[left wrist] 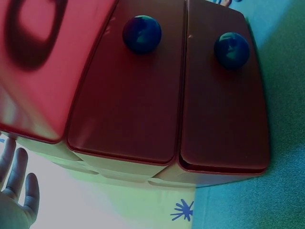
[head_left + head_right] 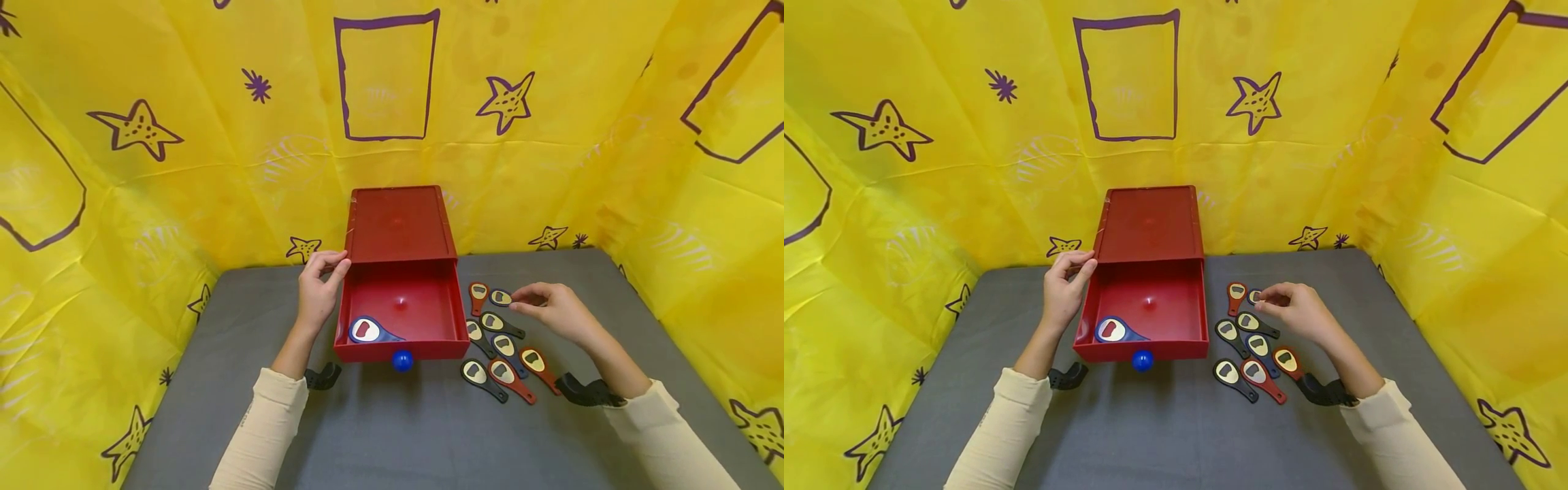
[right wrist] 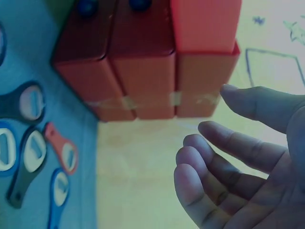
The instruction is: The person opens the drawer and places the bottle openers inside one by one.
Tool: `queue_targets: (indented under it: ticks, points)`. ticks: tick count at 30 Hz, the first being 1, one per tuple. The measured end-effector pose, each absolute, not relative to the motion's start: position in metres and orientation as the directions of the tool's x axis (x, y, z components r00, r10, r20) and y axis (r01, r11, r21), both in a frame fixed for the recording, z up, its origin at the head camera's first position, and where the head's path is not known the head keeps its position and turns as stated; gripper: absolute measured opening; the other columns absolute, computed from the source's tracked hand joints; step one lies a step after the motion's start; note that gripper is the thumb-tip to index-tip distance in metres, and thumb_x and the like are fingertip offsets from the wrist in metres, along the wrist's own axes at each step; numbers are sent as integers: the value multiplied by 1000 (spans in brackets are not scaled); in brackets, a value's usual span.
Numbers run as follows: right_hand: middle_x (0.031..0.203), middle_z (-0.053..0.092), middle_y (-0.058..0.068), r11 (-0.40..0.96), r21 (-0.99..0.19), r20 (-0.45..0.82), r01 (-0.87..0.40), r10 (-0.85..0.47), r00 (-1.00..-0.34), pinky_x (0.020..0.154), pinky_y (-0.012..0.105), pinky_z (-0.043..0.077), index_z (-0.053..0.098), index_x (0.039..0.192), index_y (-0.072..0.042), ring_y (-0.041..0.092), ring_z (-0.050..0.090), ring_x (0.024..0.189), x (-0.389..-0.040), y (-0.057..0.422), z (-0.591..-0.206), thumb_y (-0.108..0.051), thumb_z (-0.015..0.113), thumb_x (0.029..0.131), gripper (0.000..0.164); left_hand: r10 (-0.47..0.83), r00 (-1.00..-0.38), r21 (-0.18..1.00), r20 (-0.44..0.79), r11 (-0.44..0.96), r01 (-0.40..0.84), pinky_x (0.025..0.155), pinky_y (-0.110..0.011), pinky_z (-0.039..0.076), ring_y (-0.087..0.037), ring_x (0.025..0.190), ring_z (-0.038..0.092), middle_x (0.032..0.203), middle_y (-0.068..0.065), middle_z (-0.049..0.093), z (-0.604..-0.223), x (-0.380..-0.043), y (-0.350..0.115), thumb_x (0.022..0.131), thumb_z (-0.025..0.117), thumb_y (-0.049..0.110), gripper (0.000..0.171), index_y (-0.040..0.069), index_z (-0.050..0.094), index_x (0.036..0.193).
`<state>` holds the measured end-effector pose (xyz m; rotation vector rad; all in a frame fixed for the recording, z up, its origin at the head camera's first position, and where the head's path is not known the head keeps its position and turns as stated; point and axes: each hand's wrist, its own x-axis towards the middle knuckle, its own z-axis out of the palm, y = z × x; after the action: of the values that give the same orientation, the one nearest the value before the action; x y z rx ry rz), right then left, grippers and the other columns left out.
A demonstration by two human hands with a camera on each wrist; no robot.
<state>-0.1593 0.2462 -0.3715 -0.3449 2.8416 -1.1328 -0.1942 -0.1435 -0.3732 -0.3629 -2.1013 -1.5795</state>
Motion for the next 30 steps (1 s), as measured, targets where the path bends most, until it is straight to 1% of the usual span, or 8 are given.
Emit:
queue_targets:
  ticks: [2,7,10,14,19,25,30]
  points:
    - [98,73,12,710,-686,5,-161,-216,-976,70,22,52,69,109,1,18,65,84,-158,251,-378,-25,68,92,31,-76,-851,826,519,300,477,87,-15,48,1,94,53,109,-30,59,-373,-194,-144,91,65,4,24,-12,66,109]
    - [98,72,13,737,-669,-48,-98,-174,-984,69,26,50,68,112,2,20,64,86,-154,261,-400,-27,68,92,36,-79,-845,821,530,297,487,86,-13,47,1,94,53,109,-30,59,-373,-195,-144,90,66,4,24,-11,67,109]
    - [97,72,13,747,-660,-63,-79,-159,-985,69,27,50,67,112,4,22,64,86,-150,266,-414,-27,69,91,37,-78,-843,820,532,295,491,86,-12,47,1,94,53,109,-30,59,-373,-196,-144,90,66,4,24,-11,67,109]
    - [91,70,12,770,-633,-63,-81,-155,-986,67,27,51,67,110,7,21,65,82,-145,273,-429,-24,71,89,38,-79,-847,825,526,289,485,86,-12,47,1,94,53,109,-30,59,-374,-196,-144,90,66,3,24,-12,66,108]
    - [87,70,11,810,-580,-68,-81,-146,-987,66,32,52,66,109,9,24,65,79,-141,282,-442,-22,74,86,39,-79,-850,829,521,283,482,86,-11,47,2,95,52,110,-30,59,-375,-196,-144,90,65,3,23,-12,66,108]
    - [88,69,16,839,-542,-132,-37,-128,-983,67,38,53,66,107,10,28,65,82,-135,291,-457,-25,77,82,44,-81,-841,821,535,284,495,85,-10,47,2,94,53,109,-30,60,-375,-195,-144,90,66,2,22,-13,67,106]
    - [87,68,17,861,-508,-175,7,-95,-980,69,43,52,66,102,9,28,62,80,-128,295,-471,-25,79,78,43,-87,-835,816,543,288,501,85,-9,47,2,93,53,107,-30,60,-375,-194,-144,89,66,1,22,-13,67,106]
